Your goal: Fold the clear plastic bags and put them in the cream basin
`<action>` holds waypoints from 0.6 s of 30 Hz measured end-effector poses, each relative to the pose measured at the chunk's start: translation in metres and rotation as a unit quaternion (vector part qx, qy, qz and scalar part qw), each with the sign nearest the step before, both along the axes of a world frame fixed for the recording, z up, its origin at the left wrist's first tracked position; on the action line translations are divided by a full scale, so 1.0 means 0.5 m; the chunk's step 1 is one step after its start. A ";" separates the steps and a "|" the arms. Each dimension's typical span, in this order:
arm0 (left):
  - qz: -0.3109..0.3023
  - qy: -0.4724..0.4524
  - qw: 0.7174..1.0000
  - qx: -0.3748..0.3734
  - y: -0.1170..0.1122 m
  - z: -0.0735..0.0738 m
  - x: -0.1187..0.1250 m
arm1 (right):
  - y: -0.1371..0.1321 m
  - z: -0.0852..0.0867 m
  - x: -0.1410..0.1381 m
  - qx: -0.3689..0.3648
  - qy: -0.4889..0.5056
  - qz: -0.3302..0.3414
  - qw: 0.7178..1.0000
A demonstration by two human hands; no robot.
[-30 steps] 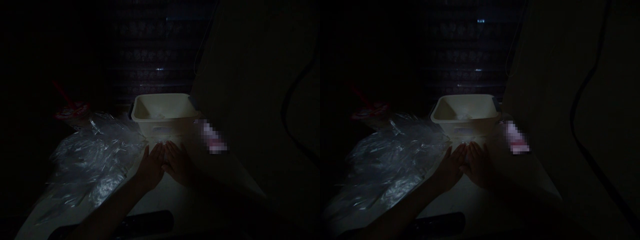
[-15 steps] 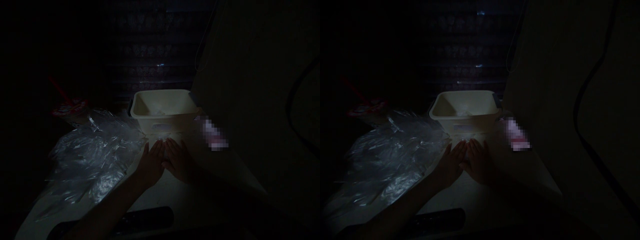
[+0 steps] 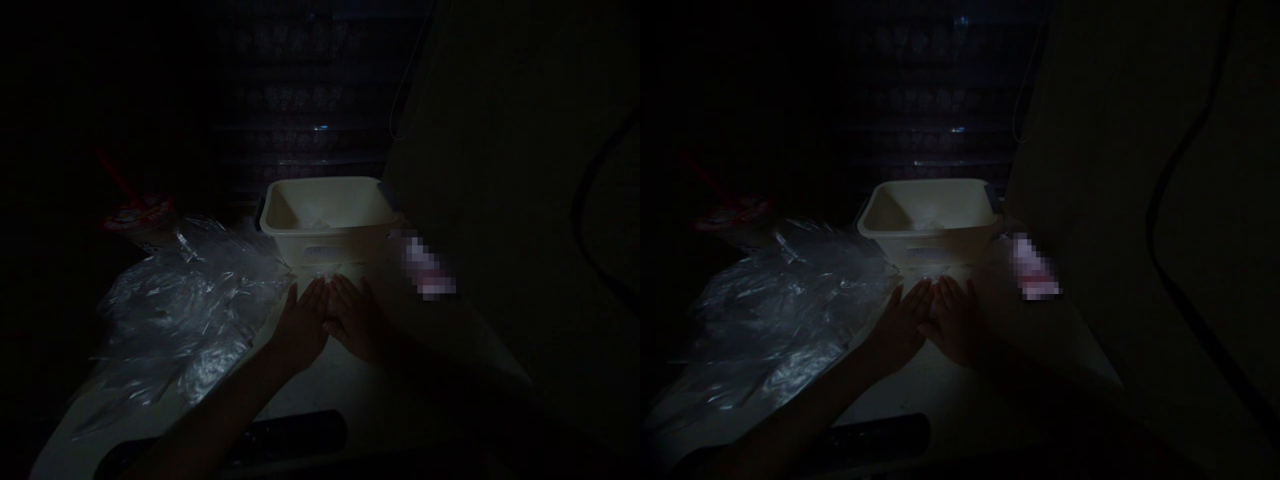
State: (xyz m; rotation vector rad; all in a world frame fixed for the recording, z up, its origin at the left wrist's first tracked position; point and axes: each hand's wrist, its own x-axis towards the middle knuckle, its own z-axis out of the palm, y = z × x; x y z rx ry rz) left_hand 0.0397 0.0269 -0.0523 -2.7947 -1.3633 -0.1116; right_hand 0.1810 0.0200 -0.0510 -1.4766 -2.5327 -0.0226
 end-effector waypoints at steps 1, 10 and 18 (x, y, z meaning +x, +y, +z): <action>-0.001 0.001 1.000 -0.003 0.000 0.000 0.000 | 0.000 0.000 0.000 0.000 -0.001 0.000 1.000; 0.003 0.007 1.000 -0.024 -0.001 0.009 0.002 | 0.001 -0.003 0.001 -0.011 -0.011 0.001 1.000; 0.002 0.002 1.000 -0.014 -0.001 0.006 0.001 | -0.002 0.000 0.001 -0.011 -0.006 0.001 1.000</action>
